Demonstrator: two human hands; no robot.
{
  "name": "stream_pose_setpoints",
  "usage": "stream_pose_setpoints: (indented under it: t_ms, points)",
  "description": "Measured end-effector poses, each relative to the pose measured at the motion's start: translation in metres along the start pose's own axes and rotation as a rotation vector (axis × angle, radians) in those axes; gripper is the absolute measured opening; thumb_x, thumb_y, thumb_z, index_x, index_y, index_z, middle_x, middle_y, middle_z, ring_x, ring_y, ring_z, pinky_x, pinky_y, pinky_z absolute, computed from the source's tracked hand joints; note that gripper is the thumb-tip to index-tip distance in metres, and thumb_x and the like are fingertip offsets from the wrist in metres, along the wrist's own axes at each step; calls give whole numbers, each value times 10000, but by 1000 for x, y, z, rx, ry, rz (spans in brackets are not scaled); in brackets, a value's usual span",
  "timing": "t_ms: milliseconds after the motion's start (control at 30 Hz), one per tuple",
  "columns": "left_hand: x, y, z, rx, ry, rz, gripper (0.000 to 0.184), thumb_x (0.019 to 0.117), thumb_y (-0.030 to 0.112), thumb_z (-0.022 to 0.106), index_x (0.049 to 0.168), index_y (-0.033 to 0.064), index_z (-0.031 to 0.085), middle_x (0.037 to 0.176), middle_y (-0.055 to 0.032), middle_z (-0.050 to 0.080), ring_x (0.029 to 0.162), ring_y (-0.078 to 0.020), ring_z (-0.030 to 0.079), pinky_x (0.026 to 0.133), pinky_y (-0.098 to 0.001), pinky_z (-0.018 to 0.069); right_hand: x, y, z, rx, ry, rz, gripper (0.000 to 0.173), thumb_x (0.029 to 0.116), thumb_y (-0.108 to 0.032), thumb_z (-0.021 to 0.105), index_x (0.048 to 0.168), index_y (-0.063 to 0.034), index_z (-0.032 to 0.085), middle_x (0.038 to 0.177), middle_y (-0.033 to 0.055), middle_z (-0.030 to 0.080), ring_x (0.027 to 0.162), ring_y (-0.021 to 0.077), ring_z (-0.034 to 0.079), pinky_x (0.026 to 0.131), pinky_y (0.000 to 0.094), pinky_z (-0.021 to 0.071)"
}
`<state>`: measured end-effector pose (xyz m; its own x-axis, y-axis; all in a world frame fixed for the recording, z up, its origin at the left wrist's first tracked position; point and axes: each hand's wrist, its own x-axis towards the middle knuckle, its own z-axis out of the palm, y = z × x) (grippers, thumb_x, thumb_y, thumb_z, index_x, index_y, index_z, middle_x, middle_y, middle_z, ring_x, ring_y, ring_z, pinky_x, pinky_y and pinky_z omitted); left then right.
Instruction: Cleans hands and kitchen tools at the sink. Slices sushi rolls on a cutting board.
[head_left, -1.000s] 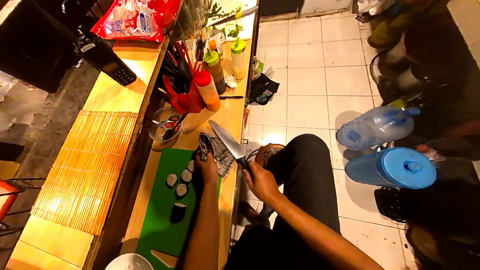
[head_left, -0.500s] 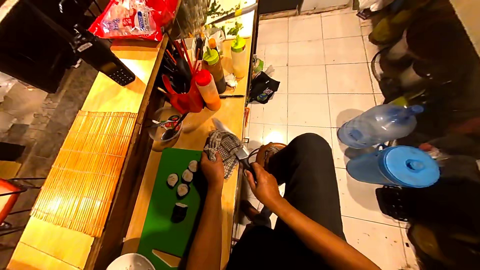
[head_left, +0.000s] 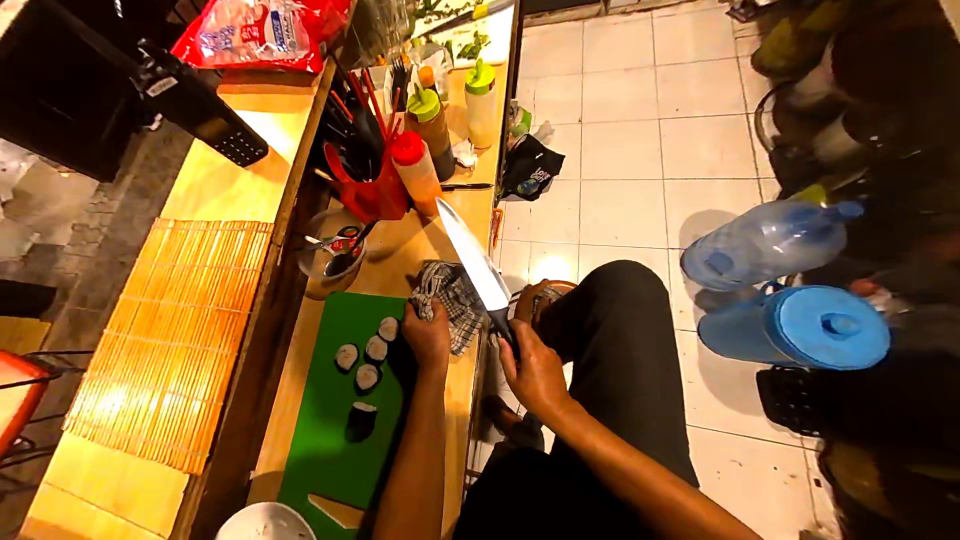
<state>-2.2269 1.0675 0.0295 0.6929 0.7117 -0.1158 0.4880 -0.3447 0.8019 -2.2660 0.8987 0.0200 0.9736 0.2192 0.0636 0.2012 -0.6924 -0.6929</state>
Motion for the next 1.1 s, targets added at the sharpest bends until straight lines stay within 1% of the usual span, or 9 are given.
stream_pose_setpoints:
  t_ms: [133, 267, 300, 400, 500, 600, 733, 900, 1100]
  points:
    - [-2, -2, 1, -1, -27, 21, 417, 975, 166, 691, 1293, -87, 596, 1132, -238, 692, 1078, -268, 678, 989, -417, 523, 5, 1, 6, -57, -280, 102, 414, 1072, -301, 462, 1321, 4, 587, 1157, 201, 688, 959, 359, 719, 819, 504, 588]
    - [-10, -12, 4, 40, -25, 200, 331, 939, 114, 710, 1182, -102, 646, 1071, -232, 705, 1014, -276, 697, 942, -423, 550, 5, -6, 13, -34, -324, 104, 416, 1076, -308, 449, 1329, -6, 580, 1130, 196, 689, 932, 353, 722, 803, 501, 591]
    - [-12, -20, 8, 44, -16, 314, 316, 913, 96, 721, 1153, -101, 662, 1112, -233, 691, 1043, -290, 688, 952, -429, 552, 6, -5, 16, -38, -367, 116, 426, 1079, -311, 439, 1357, -12, 562, 1146, 195, 686, 961, 355, 717, 831, 506, 584]
    - [-15, -37, 14, 87, -105, 636, 379, 922, 164, 705, 1229, -58, 691, 1327, -233, 635, 1238, -357, 610, 1067, -472, 495, 11, 1, 22, -49, -436, 120, 453, 1087, -322, 414, 1410, -24, 526, 1177, 195, 680, 1010, 360, 707, 879, 511, 569]
    - [-20, -49, 17, 232, -266, 808, 419, 1022, 313, 534, 1289, 43, 711, 1429, -113, 623, 1352, -381, 527, 1130, -517, 415, 12, 0, 20, -37, -459, 105, 462, 1078, -270, 436, 1471, -38, 509, 1219, 207, 676, 1034, 370, 703, 905, 522, 561]
    - [-15, -52, 17, 339, -335, 848, 449, 1074, 327, 411, 1350, 105, 686, 1491, -30, 582, 1418, -337, 472, 1143, -523, 378, 13, 1, 19, -59, -456, 87, 461, 1091, -296, 411, 1460, -44, 523, 1201, 208, 678, 1017, 372, 705, 885, 515, 566]
    - [-8, -48, 17, 460, -344, 854, 473, 1090, 290, 332, 1419, 127, 630, 1534, 9, 538, 1444, -294, 440, 1166, -507, 337, 10, 6, 21, -110, -426, 88, 422, 1085, -307, 425, 1370, -34, 574, 1134, 204, 688, 951, 371, 717, 820, 511, 581]
    - [-6, -46, 20, 505, -328, 865, 470, 1082, 261, 331, 1420, 129, 629, 1544, 20, 526, 1424, -286, 445, 1134, -485, 348, -4, 17, 9, -135, -409, 99, 387, 1081, -314, 445, 1296, -30, 598, 1087, 196, 687, 919, 370, 718, 775, 515, 583]
    - [-5, -45, 19, 491, -313, 868, 460, 1088, 248, 341, 1428, 113, 618, 1540, 6, 531, 1419, -298, 454, 1129, -502, 357, -47, 42, -26, -186, -272, 18, 355, 1041, -276, 524, 1265, -29, 644, 1080, 182, 715, 838, 356, 737, 675, 528, 600]
